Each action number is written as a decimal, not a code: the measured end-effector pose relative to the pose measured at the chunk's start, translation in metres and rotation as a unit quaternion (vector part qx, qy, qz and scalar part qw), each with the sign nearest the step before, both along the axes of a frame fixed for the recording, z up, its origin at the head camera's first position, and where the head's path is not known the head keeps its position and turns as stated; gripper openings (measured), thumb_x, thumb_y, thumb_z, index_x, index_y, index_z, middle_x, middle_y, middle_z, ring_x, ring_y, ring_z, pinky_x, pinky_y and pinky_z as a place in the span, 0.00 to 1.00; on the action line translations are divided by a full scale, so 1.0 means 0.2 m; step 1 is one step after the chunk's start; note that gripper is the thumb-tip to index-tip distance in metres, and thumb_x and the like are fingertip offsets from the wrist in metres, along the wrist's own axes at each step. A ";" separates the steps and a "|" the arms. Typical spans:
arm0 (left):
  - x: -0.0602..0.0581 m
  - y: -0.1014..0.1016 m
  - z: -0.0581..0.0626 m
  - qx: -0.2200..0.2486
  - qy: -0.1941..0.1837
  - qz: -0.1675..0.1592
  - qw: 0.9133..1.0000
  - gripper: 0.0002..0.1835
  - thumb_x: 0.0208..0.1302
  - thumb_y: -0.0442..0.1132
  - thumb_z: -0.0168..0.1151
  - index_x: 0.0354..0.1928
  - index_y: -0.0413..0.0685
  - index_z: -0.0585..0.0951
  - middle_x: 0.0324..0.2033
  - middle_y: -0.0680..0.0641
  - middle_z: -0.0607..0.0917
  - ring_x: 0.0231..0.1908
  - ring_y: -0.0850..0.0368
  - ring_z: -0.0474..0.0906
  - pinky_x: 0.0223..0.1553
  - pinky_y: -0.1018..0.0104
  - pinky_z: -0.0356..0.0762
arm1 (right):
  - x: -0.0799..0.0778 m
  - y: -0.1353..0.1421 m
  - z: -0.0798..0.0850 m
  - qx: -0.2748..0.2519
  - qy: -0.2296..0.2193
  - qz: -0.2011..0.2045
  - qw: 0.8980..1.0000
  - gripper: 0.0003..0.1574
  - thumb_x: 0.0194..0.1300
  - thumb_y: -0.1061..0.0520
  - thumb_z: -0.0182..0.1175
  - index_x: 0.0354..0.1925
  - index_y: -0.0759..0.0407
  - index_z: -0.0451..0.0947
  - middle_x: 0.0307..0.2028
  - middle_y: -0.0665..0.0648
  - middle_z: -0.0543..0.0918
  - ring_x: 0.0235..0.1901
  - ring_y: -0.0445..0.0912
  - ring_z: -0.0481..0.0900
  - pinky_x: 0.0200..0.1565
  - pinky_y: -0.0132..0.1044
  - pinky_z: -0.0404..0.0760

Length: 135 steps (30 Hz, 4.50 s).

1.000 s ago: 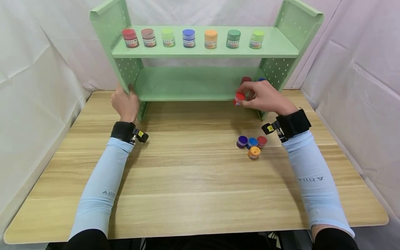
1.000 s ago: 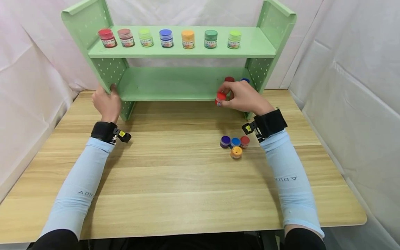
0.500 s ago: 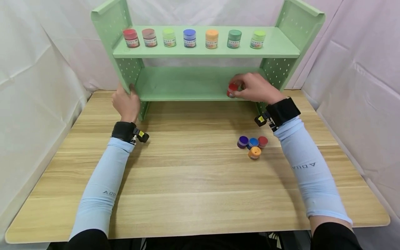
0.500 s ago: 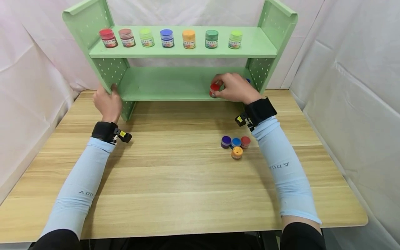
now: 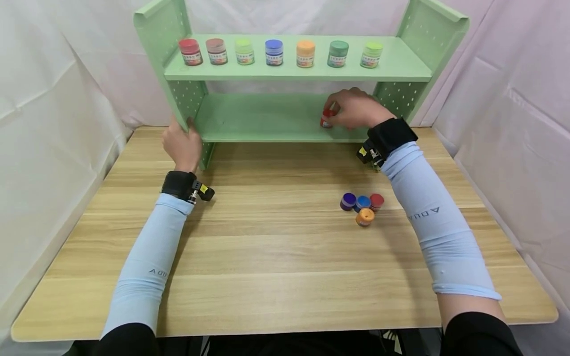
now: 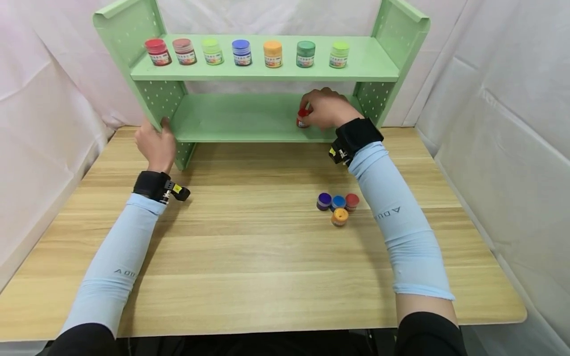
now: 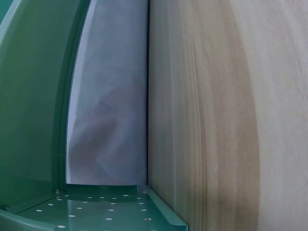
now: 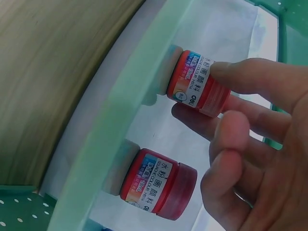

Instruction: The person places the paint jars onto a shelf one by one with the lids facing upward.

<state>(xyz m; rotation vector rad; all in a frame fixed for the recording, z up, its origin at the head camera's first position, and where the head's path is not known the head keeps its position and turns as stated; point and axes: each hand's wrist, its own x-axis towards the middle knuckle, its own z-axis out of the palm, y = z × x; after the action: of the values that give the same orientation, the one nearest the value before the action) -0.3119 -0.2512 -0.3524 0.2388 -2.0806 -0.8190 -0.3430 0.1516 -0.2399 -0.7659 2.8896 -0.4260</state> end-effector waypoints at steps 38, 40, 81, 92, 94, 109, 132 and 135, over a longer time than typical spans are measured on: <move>0.00 0.01 0.01 -0.010 -0.005 0.005 1.000 0.17 0.68 0.40 0.51 0.55 0.50 0.79 0.46 0.50 0.84 0.38 0.55 0.82 0.34 0.57 0.72 | 0.35 0.30 -0.32 -0.075 0.008 0.088 0.993 0.10 0.63 0.51 0.62 0.41 0.53 0.82 0.31 0.48 0.83 0.26 0.41 0.78 0.29 0.37 0.76; -0.01 0.01 0.01 -0.009 -0.004 0.005 1.000 0.16 0.68 0.40 0.51 0.55 0.50 0.79 0.46 0.50 0.84 0.38 0.55 0.82 0.33 0.58 0.72 | 0.35 0.32 -0.35 -0.048 -0.047 0.096 0.993 0.13 0.62 0.53 0.63 0.44 0.56 0.82 0.33 0.49 0.83 0.29 0.43 0.79 0.32 0.38 0.77; 0.00 0.01 0.00 0.004 -0.010 0.002 1.000 0.17 0.69 0.39 0.50 0.57 0.53 0.78 0.49 0.53 0.82 0.44 0.61 0.80 0.41 0.62 0.75 | 0.30 0.28 -0.50 0.025 -0.053 0.088 0.994 0.06 0.57 0.50 0.67 0.31 0.50 0.84 0.29 0.45 0.82 0.29 0.41 0.75 0.34 0.38 0.72; 0.01 0.01 0.00 0.003 -0.012 0.001 1.000 0.18 0.69 0.39 0.50 0.58 0.54 0.78 0.49 0.52 0.82 0.43 0.58 0.81 0.39 0.61 0.75 | 0.28 0.31 -0.52 0.051 -0.058 0.005 0.997 0.14 0.63 0.45 0.61 0.29 0.54 0.79 0.23 0.50 0.76 0.24 0.46 0.70 0.27 0.37 0.65; 0.01 0.01 0.00 -0.001 -0.013 0.003 1.000 0.18 0.68 0.39 0.50 0.58 0.53 0.78 0.48 0.51 0.82 0.42 0.57 0.81 0.38 0.61 0.75 | 0.28 0.32 -0.52 0.057 -0.056 -0.003 0.997 0.15 0.63 0.45 0.60 0.29 0.54 0.79 0.23 0.51 0.75 0.24 0.46 0.70 0.27 0.37 0.65; 0.01 0.01 0.01 -0.001 -0.020 0.005 1.000 0.16 0.68 0.40 0.50 0.55 0.50 0.79 0.47 0.50 0.83 0.41 0.55 0.82 0.35 0.59 0.73 | 0.32 0.32 -0.48 0.015 -0.117 0.086 0.989 0.21 0.56 0.53 0.68 0.49 0.56 0.80 0.41 0.55 0.82 0.43 0.49 0.77 0.43 0.43 0.72; 0.00 0.00 0.00 -0.015 -0.002 0.011 1.000 0.16 0.67 0.40 0.51 0.53 0.48 0.80 0.45 0.49 0.84 0.32 0.52 0.80 0.29 0.61 0.63 | 0.31 0.31 -0.51 0.034 -0.126 0.087 0.988 0.22 0.53 0.57 0.70 0.48 0.55 0.80 0.42 0.55 0.80 0.41 0.49 0.74 0.44 0.43 0.72; 0.00 0.00 0.00 -0.015 -0.001 0.012 1.000 0.16 0.67 0.40 0.51 0.52 0.47 0.80 0.44 0.48 0.85 0.33 0.52 0.81 0.30 0.61 0.64 | 0.31 0.31 -0.52 0.035 -0.128 0.089 0.987 0.22 0.54 0.57 0.70 0.48 0.55 0.80 0.41 0.55 0.80 0.41 0.49 0.74 0.43 0.43 0.72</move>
<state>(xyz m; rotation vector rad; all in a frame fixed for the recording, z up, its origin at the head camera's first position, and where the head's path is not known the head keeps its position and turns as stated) -0.3118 -0.2506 -0.3527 0.2475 -2.0867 -0.7744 -0.2814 0.2144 -0.3431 -0.8772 2.5590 -0.3688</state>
